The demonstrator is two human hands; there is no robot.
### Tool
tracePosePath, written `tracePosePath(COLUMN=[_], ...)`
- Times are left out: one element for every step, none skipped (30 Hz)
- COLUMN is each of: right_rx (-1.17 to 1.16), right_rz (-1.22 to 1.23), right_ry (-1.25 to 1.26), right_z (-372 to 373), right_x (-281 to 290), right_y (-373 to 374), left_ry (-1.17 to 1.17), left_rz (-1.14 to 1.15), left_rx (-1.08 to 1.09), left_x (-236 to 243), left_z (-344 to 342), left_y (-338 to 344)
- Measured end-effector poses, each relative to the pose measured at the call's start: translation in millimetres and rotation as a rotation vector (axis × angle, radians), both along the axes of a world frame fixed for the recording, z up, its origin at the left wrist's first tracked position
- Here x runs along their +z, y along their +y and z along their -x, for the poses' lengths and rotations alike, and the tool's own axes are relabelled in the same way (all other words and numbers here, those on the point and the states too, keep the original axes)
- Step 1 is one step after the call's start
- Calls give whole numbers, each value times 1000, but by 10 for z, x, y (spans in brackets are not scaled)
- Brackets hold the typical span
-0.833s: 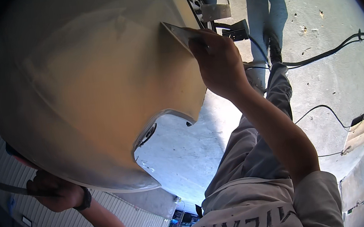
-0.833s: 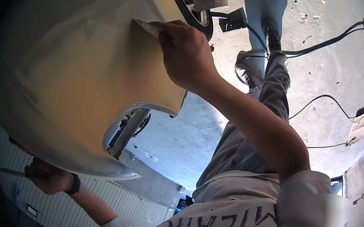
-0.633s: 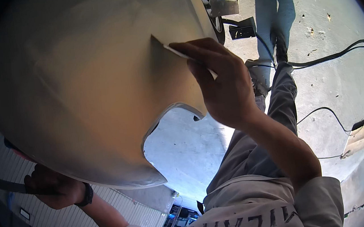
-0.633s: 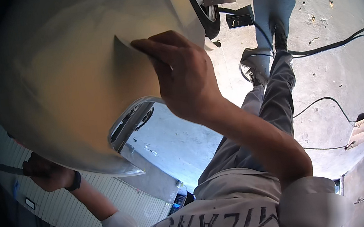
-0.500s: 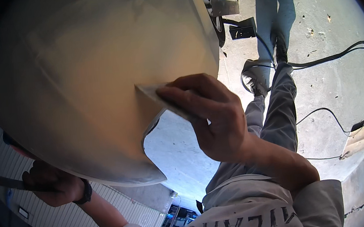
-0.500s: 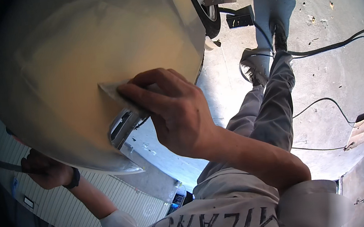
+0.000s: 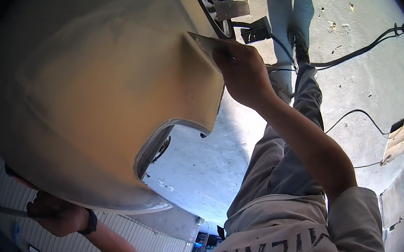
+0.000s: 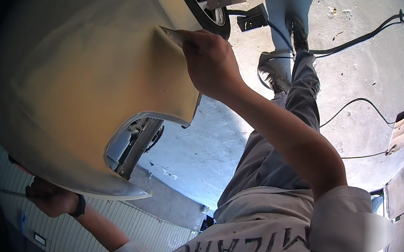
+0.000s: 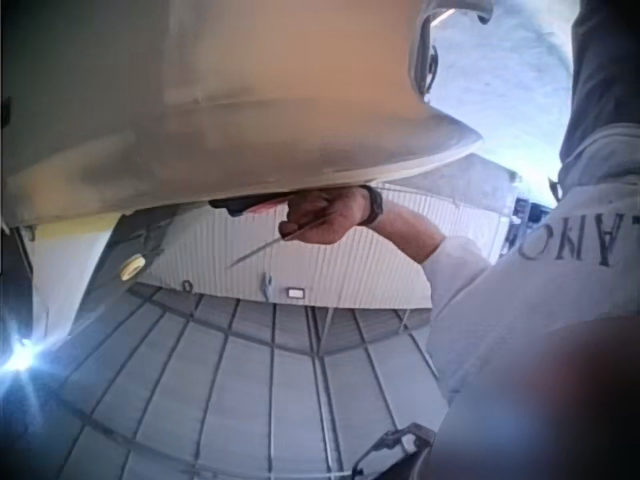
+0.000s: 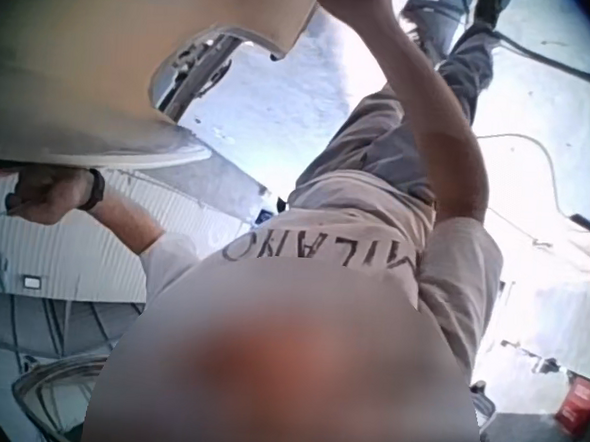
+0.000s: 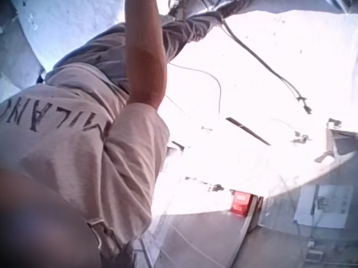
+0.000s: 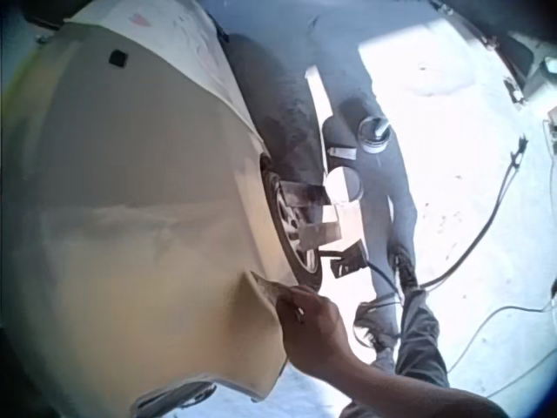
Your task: The person applies body filler to a car fender using a spreader, smoothing the surface and working around the wheel arch. They periodically scrape excess filler from the spreader and continue spreading it evenly across the panel.
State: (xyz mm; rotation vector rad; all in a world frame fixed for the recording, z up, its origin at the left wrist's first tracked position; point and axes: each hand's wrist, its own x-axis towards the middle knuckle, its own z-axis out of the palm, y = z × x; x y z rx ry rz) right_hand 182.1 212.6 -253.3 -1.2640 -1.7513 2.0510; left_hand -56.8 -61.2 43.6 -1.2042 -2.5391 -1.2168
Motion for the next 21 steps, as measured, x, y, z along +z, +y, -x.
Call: tracePosePath(right_rx=[26,27,34,11,23,2,-14,-30,-46,-69,-50,-1,14,78,132,97,108,118,113,81,57], right_rz=[32,-11,-52,-107,-86,-85,-109,-92,-101,-125,-184,-121,-96,-40,-26,22,18,54,57,48,67], right_ry=[-16,-39,-45,-25,-42,-31,6,24,68,114,121,145,195,216,219,151,67,-66,-76,-77,-99], right_z=[46,104,148,187,220,246,270,281,291,287,259,217,162,119,60,42,36,45,100,182,217], right_x=[-10,-20,-20,-10,0,27,55,103,156,210,280,352,411,450,444,399,293,184,90,-2,-80], right_y=[29,53,67,73,69,49,24,-19,-64,-94,-122,-145,-126,-103,-18,54,198,318,332,323,302], left_ry=[212,398,451,476,509,394,290,256,221,263,345,290,278,290,302,342,393,307,228,252,276], left_rz=[101,225,240,285,309,244,159,120,78,76,143,102,119,148,176,212,241,166,85,92,100], left_rx=[34,-4,-3,-73,-84,-71,3,63,121,168,160,165,115,93,70,79,69,91,87,71,54], left_x=[3,12,-5,5,-20,-25,-46,-57,-69,-84,-87,-88,-92,-93,-98,-98,-100,-98,-96,-89,-81], left_z=[16,26,19,14,-16,-30,-77,-101,-135,-151,-170,-183,-190,-193,-193,-189,-186,-180,-170,-153,-132], left_y=[-19,-24,-36,-27,-26,-6,3,25,47,71,94,116,134,147,157,159,153,139,123,101,78])
